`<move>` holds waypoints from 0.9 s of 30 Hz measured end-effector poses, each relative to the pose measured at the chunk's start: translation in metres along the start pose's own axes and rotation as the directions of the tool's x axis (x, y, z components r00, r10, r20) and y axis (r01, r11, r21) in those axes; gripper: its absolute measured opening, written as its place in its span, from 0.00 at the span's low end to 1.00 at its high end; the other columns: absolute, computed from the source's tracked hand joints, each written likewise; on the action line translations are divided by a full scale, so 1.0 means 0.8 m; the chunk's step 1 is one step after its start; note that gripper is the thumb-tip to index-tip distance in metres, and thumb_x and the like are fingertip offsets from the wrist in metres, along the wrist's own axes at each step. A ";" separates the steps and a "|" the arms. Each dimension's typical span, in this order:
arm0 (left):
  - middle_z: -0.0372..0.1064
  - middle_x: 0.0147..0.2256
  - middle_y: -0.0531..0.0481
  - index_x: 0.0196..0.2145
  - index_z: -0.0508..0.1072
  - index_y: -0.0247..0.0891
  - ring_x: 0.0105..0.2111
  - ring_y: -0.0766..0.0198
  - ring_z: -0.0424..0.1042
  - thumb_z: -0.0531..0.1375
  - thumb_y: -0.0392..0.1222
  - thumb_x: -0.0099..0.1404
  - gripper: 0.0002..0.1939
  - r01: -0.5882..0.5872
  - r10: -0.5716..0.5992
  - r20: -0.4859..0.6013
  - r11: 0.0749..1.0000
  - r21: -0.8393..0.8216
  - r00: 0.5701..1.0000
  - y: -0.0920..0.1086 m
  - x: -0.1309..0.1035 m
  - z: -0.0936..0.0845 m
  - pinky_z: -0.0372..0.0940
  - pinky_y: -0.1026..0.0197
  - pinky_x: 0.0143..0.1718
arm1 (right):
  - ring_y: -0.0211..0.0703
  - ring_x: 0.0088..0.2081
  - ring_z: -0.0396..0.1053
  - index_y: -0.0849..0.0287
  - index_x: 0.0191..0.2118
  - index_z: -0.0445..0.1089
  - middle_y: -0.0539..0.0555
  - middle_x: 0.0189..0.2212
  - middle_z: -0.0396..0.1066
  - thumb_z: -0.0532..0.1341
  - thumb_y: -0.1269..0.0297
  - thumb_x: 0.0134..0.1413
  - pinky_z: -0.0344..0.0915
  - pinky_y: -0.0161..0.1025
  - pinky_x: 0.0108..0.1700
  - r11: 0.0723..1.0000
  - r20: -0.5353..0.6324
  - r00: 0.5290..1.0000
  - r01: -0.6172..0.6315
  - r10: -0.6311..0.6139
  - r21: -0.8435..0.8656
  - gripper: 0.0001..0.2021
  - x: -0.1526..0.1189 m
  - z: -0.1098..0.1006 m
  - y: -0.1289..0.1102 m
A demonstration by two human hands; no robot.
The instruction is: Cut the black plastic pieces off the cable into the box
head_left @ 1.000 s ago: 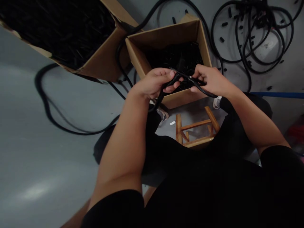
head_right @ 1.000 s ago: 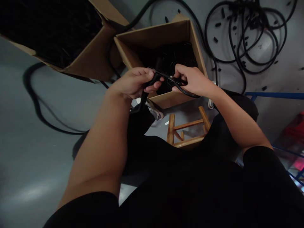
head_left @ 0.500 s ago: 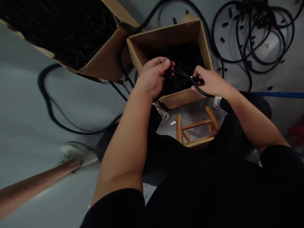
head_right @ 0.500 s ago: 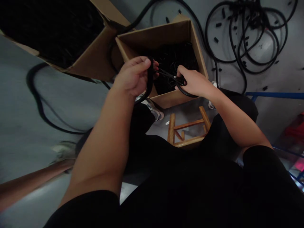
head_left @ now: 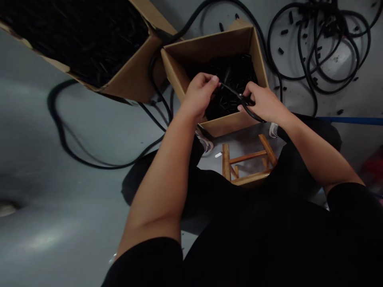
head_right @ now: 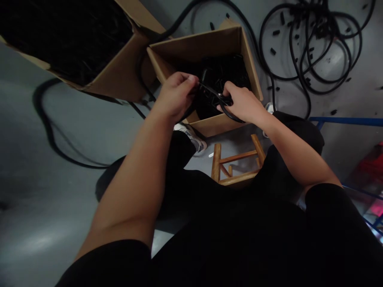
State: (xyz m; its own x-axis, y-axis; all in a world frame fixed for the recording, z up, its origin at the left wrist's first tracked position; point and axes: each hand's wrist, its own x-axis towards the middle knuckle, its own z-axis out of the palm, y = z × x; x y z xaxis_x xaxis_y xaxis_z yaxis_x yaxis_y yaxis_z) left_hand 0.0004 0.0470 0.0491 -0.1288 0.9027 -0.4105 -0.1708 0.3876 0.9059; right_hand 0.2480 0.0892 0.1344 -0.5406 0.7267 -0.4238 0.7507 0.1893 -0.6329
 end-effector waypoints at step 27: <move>0.64 0.27 0.51 0.37 0.80 0.38 0.24 0.65 0.62 0.70 0.62 0.80 0.23 0.029 -0.050 0.298 0.997 0.075 0.953 0.057 -0.042 -0.002 0.57 0.63 0.25 | 0.50 0.42 0.73 0.51 0.54 0.71 0.50 0.38 0.73 0.72 0.49 0.63 0.74 0.52 0.52 0.985 -0.036 0.996 0.089 -0.084 0.145 0.20 -0.015 -0.002 -0.003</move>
State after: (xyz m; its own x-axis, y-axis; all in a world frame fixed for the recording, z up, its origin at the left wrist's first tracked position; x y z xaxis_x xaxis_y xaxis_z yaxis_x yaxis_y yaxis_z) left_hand -0.0043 0.0343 0.1036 0.1774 0.8966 -0.4057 -0.1007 0.4266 0.8988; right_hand 0.2535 0.0809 0.1423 -0.5878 0.7317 -0.3451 0.6367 0.1552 -0.7554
